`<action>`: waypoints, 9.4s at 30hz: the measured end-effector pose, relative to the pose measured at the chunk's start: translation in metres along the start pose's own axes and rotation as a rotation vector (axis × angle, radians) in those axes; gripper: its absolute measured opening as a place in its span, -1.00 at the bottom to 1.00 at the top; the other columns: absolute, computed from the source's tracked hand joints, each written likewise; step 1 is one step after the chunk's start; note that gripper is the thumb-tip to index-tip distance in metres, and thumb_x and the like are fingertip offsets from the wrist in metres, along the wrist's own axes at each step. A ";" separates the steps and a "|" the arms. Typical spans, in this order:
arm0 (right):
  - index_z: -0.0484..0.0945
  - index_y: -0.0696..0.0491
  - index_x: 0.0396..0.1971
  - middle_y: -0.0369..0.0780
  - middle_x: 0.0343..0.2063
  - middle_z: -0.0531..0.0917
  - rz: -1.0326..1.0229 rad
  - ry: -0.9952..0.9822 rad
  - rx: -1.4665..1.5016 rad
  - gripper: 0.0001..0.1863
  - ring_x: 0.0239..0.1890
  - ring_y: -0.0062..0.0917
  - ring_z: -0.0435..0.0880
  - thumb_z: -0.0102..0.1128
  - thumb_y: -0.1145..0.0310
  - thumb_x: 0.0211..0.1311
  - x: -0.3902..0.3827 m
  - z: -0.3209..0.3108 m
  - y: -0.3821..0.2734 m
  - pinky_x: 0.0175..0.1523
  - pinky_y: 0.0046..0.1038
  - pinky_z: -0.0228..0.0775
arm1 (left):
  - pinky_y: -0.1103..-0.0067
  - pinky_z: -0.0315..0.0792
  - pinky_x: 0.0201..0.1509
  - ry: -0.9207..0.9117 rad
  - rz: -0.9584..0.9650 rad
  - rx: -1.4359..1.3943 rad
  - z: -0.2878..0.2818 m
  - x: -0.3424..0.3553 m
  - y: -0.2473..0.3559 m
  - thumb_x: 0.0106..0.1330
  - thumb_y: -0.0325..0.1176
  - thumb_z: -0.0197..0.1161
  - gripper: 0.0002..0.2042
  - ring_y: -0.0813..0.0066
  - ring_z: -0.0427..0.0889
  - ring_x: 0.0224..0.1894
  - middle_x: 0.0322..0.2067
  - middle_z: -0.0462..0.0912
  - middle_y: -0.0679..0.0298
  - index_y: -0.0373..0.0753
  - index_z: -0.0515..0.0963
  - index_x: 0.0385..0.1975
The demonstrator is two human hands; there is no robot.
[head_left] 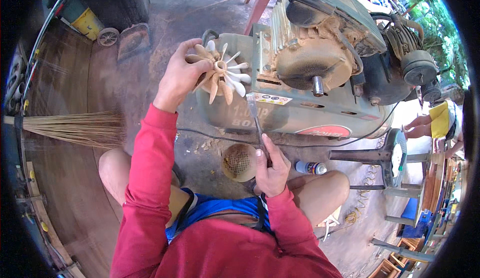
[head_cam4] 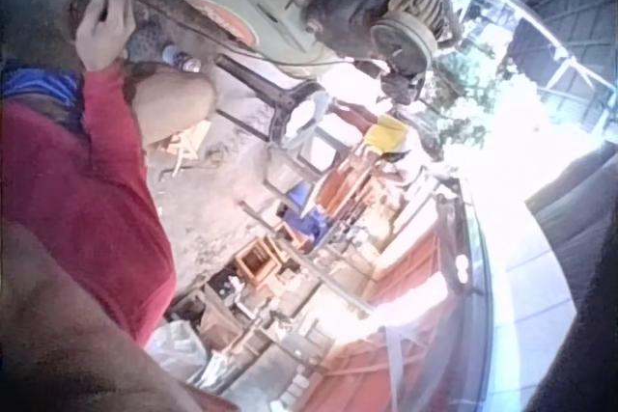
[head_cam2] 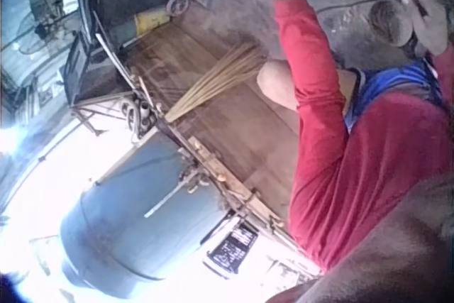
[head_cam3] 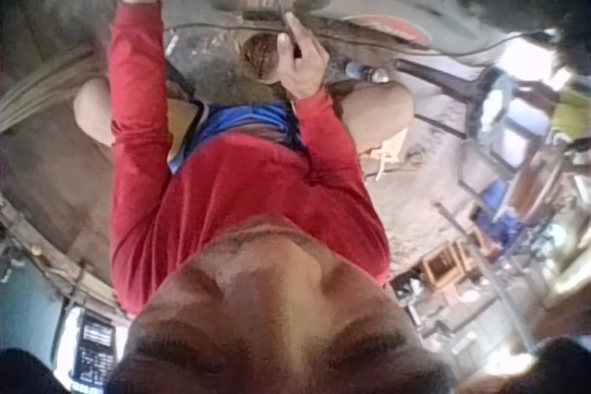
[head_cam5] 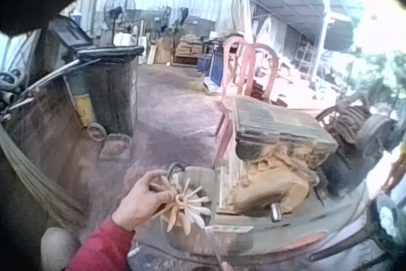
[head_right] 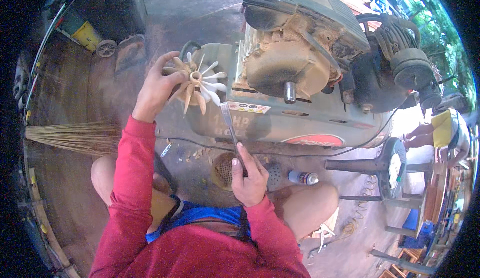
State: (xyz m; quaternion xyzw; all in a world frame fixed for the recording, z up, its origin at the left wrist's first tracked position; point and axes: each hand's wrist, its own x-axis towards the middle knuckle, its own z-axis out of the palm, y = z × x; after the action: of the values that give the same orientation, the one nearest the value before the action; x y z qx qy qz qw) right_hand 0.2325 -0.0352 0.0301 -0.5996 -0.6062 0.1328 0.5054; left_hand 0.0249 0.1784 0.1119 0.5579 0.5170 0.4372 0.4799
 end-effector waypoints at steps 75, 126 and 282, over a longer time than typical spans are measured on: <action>0.70 0.11 0.09 -0.08 -0.38 0.70 -0.115 -0.065 -0.026 -0.56 -0.43 -0.29 0.70 0.31 0.67 0.18 0.037 -0.002 0.008 -0.27 -0.38 0.55 | 0.55 0.65 -0.05 -0.328 -0.312 -0.241 -0.055 0.024 -0.011 0.28 -0.39 0.32 -0.44 0.42 0.76 -0.14 -0.03 0.72 0.05 -0.53 0.46 0.26; 0.70 0.07 0.12 -0.08 -0.31 0.73 0.025 -0.163 -0.043 -0.57 -0.29 -0.24 0.77 0.34 0.61 0.21 0.033 0.018 -0.024 -0.17 -0.35 0.59 | 0.57 0.55 -0.20 -0.048 0.059 0.148 -0.009 -0.004 -0.014 0.28 -0.33 0.34 -0.39 0.55 0.70 -0.32 -0.32 0.77 0.13 -0.51 0.46 0.32; 0.61 0.22 0.18 0.04 0.05 0.74 0.337 -0.117 0.093 -0.61 0.13 -0.21 0.75 0.23 0.54 0.38 0.020 -0.022 -0.058 0.25 -0.35 0.51 | 0.63 0.52 -0.13 -0.142 0.421 -0.300 0.100 0.057 0.040 0.32 -0.06 0.51 -0.47 0.61 0.62 -0.25 -0.28 0.73 0.29 -0.51 0.65 -0.06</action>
State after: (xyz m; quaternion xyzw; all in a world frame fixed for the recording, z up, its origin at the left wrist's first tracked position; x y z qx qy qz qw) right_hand 0.2196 -0.0420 0.0930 -0.6598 -0.5189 0.2782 0.4670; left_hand 0.1344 0.2269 0.1350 0.6051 0.2841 0.5590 0.4906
